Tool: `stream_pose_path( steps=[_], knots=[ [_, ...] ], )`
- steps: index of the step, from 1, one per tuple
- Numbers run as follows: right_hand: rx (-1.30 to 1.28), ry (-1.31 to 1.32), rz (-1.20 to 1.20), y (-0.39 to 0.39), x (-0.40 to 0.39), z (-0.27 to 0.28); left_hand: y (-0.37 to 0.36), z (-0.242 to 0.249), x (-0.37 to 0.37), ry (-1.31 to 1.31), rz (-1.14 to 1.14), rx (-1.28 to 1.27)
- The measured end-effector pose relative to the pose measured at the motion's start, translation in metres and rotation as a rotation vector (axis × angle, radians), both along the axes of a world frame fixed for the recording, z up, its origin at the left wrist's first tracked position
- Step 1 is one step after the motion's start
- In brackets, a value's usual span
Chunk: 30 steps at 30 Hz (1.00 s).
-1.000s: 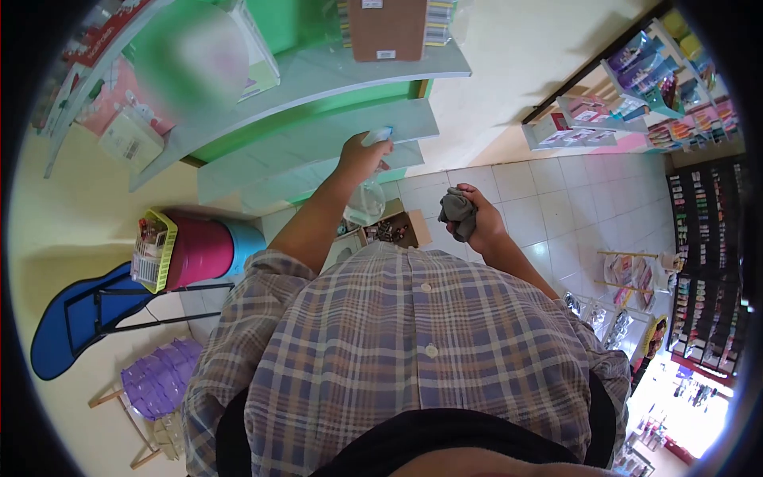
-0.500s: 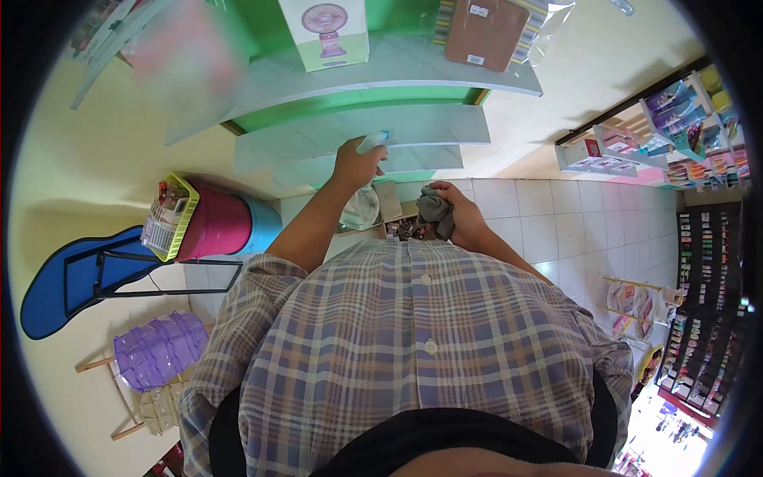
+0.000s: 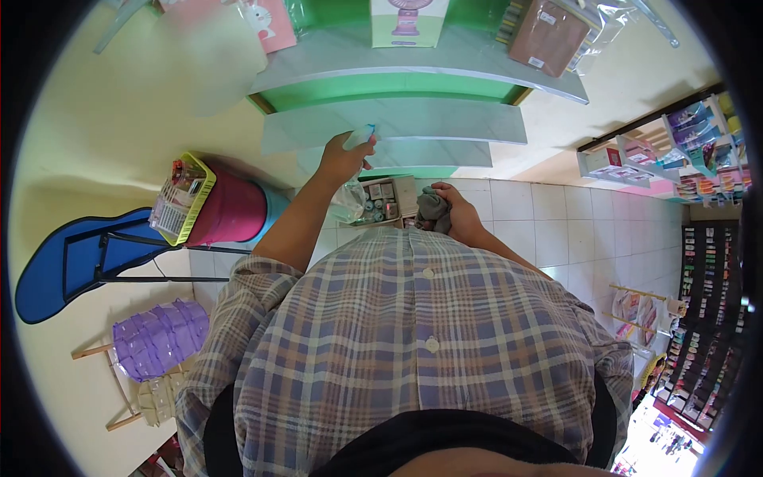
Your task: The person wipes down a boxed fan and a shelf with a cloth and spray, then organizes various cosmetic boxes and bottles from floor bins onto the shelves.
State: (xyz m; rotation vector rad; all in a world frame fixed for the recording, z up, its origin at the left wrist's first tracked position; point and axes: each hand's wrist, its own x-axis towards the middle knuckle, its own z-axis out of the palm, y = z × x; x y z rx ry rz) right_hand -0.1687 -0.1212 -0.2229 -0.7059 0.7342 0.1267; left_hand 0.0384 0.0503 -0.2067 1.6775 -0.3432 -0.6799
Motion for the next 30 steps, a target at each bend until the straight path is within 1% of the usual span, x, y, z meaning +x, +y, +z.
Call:
stream_pose_path(
  steps=[2,4,5,7,11,13,14,16,22,24,25,27,28,30],
  knots=[
    [-0.001,-0.024,-0.046,0.001,0.001,-0.008,-0.002,-0.006,0.003,-0.011,-0.014,-0.016],
    [-0.073,-0.166,-0.179,-0.002,-0.001,-0.014,-0.005,-0.008,0.005,0.009,0.012,0.029],
    [-0.073,-0.166,-0.179,-0.004,-0.001,-0.016,-0.006,-0.009,0.007,0.009,0.012,0.029],
    [-0.102,-0.152,-0.286,-0.003,-0.001,-0.002,-0.006,-0.007,0.008,0.022,0.030,0.072],
    [-0.136,-0.129,-0.278,0.001,0.000,-0.007,0.004,-0.008,0.014,-0.003,0.004,0.072],
    [-0.104,-0.128,-0.296,0.002,-0.002,-0.007,0.013,-0.011,0.018,-0.002,0.008,-0.009],
    [-0.105,-0.129,-0.297,0.002,-0.002,-0.010,0.020,-0.013,0.021,-0.003,0.008,-0.011],
    [-0.121,-0.201,-0.277,0.000,-0.002,-0.015,0.036,-0.014,0.026,-0.023,0.095,-0.084],
    [-0.060,-0.134,-0.305,0.002,0.002,-0.014,0.086,-0.008,0.050,-0.032,0.197,-0.021],
    [-0.060,-0.140,-0.286,0.004,0.006,-0.017,0.099,-0.002,0.055,0.027,0.186,0.104],
    [-0.064,-0.138,-0.271,0.004,0.008,-0.018,0.101,0.000,0.056,0.024,0.189,0.105],
    [-0.075,-0.136,-0.255,0.003,0.008,-0.015,0.103,0.008,0.049,-0.003,0.267,0.172],
    [-0.093,-0.134,-0.246,0.003,0.010,-0.014,0.105,0.008,0.048,-0.007,0.270,0.173],
    [-0.084,-0.144,-0.262,0.006,0.014,-0.011,0.113,0.006,0.049,-0.029,0.293,0.071]
  ],
)
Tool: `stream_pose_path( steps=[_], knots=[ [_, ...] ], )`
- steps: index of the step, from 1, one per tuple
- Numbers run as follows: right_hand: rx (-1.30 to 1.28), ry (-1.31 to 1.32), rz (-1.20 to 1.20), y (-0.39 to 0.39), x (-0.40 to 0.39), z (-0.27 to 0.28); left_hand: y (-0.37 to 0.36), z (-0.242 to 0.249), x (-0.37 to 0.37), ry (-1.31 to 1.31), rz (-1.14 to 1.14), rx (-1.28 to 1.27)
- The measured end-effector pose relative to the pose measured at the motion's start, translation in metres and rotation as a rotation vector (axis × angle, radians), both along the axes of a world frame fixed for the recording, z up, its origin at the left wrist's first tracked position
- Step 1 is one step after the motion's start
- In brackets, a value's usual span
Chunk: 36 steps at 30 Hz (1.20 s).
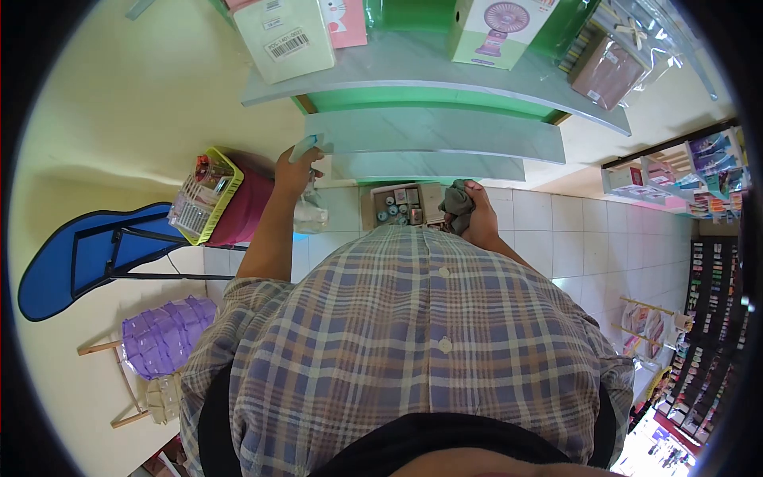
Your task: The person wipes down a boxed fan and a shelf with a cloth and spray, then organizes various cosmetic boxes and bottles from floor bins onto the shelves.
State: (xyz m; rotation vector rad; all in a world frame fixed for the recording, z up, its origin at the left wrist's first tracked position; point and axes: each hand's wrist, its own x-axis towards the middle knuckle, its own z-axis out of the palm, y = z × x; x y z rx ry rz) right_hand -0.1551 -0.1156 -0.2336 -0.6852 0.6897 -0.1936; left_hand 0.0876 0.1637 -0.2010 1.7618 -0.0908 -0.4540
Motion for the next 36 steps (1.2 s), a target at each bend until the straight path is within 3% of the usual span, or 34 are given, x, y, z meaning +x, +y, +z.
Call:
stream_pose_path(
  steps=[10,12,16,18,20,21,23,24,26,27,29,30,32,36],
  knots=[
    [0.015,0.004,0.032,-0.004,0.002,-0.004,0.020,0.000,-0.012,-0.138,0.116,-0.173],
    [0.010,-0.001,0.031,-0.007,-0.004,-0.004,0.019,0.001,-0.013,-0.083,0.023,-0.003],
    [-0.027,0.035,0.017,0.000,-0.006,0.002,0.014,-0.001,-0.016,-0.144,-0.025,0.016],
    [-0.032,0.033,-0.004,-0.003,-0.009,0.005,0.015,-0.006,-0.025,-0.199,-0.341,-0.007],
    [-0.036,0.033,-0.027,-0.004,-0.014,0.003,0.018,-0.036,-0.032,-0.484,-0.582,0.108],
    [-0.005,0.031,-0.067,-0.006,-0.017,0.001,0.017,-0.040,-0.039,-0.476,-0.590,0.110],
    [0.026,0.027,-0.118,-0.008,-0.019,-0.002,0.012,-0.047,-0.049,-0.975,-0.695,0.532],
    [0.052,0.047,-0.154,-0.007,-0.022,0.000,0.010,-0.056,-0.050,-0.973,-0.706,0.528],
    [0.076,0.064,-0.204,-0.004,-0.025,0.002,0.006,-0.074,-0.047,-0.783,-0.418,0.543],
    [0.043,0.059,-0.197,-0.002,-0.027,0.002,0.003,-0.077,-0.043,-0.784,-0.431,0.536],
    [0.007,0.060,-0.198,-0.002,-0.031,0.006,-0.002,-0.083,-0.037,-0.442,-0.181,0.427],
    [0.020,0.078,-0.211,-0.001,-0.033,0.010,-0.004,-0.087,-0.037,-0.439,-0.189,0.426],
    [0.040,0.091,-0.222,-0.013,-0.044,0.011,-0.019,-0.093,-0.048,-0.222,-0.010,0.199],
    [0.014,0.118,-0.265,-0.015,-0.051,0.009,-0.008,-0.134,-0.040,-0.447,-0.022,0.190]
  ],
)
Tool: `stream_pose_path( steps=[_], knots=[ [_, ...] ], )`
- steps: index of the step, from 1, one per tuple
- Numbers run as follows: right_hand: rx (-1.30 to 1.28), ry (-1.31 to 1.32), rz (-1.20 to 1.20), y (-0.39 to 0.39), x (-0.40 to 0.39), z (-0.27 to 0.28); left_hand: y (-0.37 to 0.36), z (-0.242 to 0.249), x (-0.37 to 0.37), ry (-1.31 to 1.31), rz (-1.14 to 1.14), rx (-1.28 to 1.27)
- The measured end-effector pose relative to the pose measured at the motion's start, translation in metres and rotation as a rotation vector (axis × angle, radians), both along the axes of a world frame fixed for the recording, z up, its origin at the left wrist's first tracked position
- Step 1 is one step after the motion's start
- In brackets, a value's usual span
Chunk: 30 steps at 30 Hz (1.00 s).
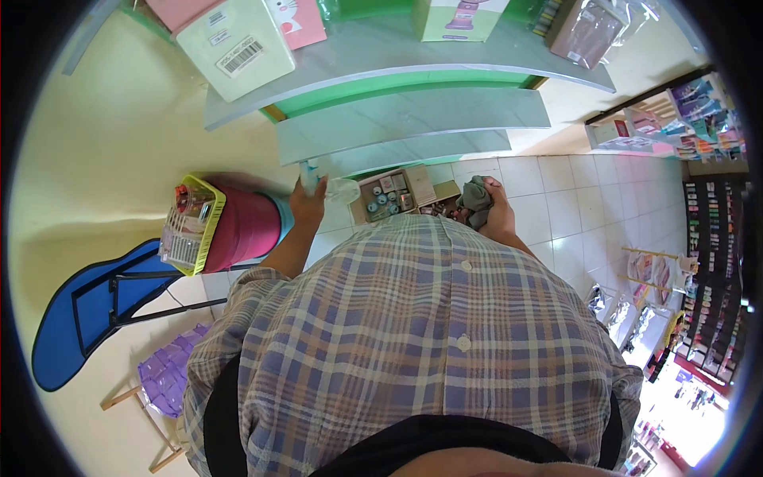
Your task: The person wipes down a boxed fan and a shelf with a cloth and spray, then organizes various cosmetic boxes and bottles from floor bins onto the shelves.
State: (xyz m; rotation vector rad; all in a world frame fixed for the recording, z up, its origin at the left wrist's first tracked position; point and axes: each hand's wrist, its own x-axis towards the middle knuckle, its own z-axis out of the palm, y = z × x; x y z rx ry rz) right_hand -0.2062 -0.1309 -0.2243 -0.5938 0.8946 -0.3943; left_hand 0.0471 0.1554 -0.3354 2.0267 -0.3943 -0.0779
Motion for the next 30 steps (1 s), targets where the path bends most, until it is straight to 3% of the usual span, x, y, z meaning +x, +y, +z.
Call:
stream_pose_path(
  steps=[3,5,6,8,12,14,15,17,22,25,26,28,30],
  knots=[
    [-0.018,0.007,0.000,0.000,-0.005,0.000,0.000,-0.002,0.002,-0.105,0.097,0.042],
    [-0.027,-0.001,0.019,-0.001,-0.008,-0.001,-0.009,0.028,-0.005,0.145,0.142,-0.143],
    [-0.031,-0.002,0.019,-0.002,-0.009,-0.003,-0.007,0.023,-0.004,0.147,0.145,-0.143],
    [-0.037,-0.002,0.025,-0.003,-0.010,-0.004,-0.005,0.014,0.003,0.015,0.136,-0.131],
    [-0.036,0.029,0.074,-0.002,-0.005,0.004,-0.018,0.016,0.006,-0.014,0.144,-0.152],
    [-0.007,0.046,0.090,0.000,-0.001,0.005,-0.029,0.005,0.014,-0.212,0.167,-0.044],
    [0.037,0.042,0.089,0.001,0.001,0.005,-0.037,0.011,0.014,-0.200,0.200,0.073],
    [0.079,0.042,0.095,0.001,0.004,0.003,-0.045,0.003,0.027,-0.184,0.168,0.069],
    [0.157,-0.195,0.247,-0.003,0.013,-0.001,-0.055,0.007,0.042,-0.036,0.078,0.176],
    [0.209,-0.326,0.319,0.002,0.017,0.024,-0.053,0.017,0.040,0.019,-0.039,0.062],
    [0.205,-0.328,0.316,0.000,0.019,0.024,-0.050,0.018,0.040,0.017,-0.043,0.059],
    [0.226,-0.361,0.443,-0.004,0.023,0.025,-0.039,0.007,0.040,-0.305,-0.072,0.153],
    [0.233,-0.411,0.419,-0.004,0.030,0.028,-0.035,-0.004,0.023,-0.176,0.005,0.284]
  ],
)
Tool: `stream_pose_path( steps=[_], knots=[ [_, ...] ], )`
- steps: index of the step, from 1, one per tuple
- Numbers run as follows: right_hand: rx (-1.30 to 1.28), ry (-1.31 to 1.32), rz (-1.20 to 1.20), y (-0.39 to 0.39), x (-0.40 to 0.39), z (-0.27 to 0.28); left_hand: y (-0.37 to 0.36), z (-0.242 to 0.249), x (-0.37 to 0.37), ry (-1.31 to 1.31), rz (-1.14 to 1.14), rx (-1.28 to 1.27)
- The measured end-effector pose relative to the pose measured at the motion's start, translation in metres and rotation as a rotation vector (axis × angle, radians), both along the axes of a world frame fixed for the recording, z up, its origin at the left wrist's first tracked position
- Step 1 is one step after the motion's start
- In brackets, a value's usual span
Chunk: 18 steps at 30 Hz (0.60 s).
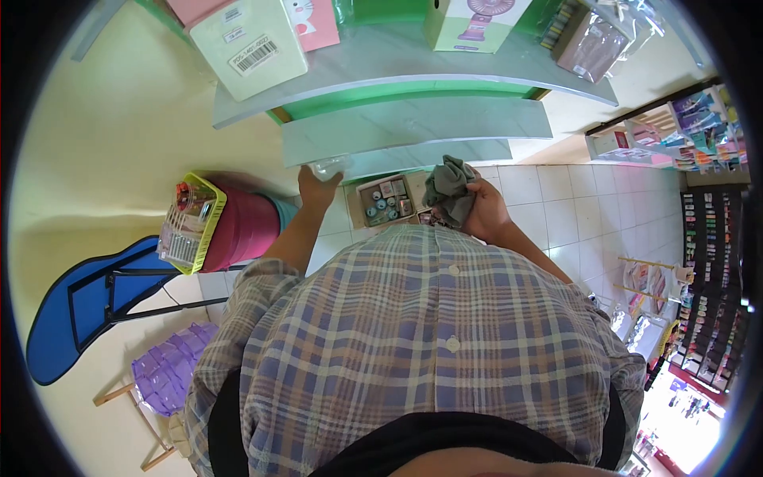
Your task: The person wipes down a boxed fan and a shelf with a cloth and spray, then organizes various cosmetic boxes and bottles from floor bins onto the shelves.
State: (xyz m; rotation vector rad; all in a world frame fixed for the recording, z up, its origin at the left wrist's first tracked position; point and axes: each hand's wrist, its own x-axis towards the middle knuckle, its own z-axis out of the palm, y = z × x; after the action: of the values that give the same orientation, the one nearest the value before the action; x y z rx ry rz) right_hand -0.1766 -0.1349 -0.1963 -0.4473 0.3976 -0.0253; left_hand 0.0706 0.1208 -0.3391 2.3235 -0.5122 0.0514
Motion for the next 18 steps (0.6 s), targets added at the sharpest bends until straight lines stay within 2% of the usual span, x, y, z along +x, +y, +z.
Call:
stream_pose_path(
  steps=[1,3,5,7,9,11,12,14,15,16,17,18],
  knots=[
    [0.027,-0.041,-0.013,0.003,0.002,0.002,0.007,-0.007,-0.012,0.119,0.119,0.128],
    [0.032,-0.008,0.003,0.006,0.009,0.013,0.015,-0.022,-0.030,0.395,0.164,0.405],
    [0.028,0.026,0.024,0.008,0.019,0.028,0.015,-0.002,-0.040,1.009,-0.069,0.359],
    [-0.106,0.068,0.024,0.016,0.029,0.039,-0.001,0.066,-0.070,1.199,-0.250,0.074],
    [-0.077,0.075,0.061,0.017,0.040,0.032,-0.019,0.078,-0.084,1.182,-0.323,-0.338],
    [-0.049,0.078,0.097,0.024,0.048,0.024,-0.040,0.124,-0.099,1.277,-0.234,-0.675],
    [-0.096,0.065,0.118,0.028,0.053,0.021,-0.048,0.140,-0.103,1.271,-0.226,-0.678],
    [-0.144,0.046,0.157,0.034,0.058,0.024,-0.056,0.160,-0.104,1.386,-0.503,-0.982],
    [-0.405,0.023,0.199,0.039,0.056,0.034,-0.056,0.160,-0.101,1.373,-0.492,-0.989],
    [-0.665,-0.002,0.237,0.042,0.056,0.039,-0.056,0.159,-0.098,1.299,-0.469,-0.833],
    [-0.668,-0.010,0.250,0.039,0.057,0.040,-0.055,0.159,-0.096,1.223,-0.444,-0.681],
    [-0.886,0.080,0.279,0.031,0.056,0.040,-0.051,0.162,-0.095,1.214,-0.435,-0.690]
  ],
)
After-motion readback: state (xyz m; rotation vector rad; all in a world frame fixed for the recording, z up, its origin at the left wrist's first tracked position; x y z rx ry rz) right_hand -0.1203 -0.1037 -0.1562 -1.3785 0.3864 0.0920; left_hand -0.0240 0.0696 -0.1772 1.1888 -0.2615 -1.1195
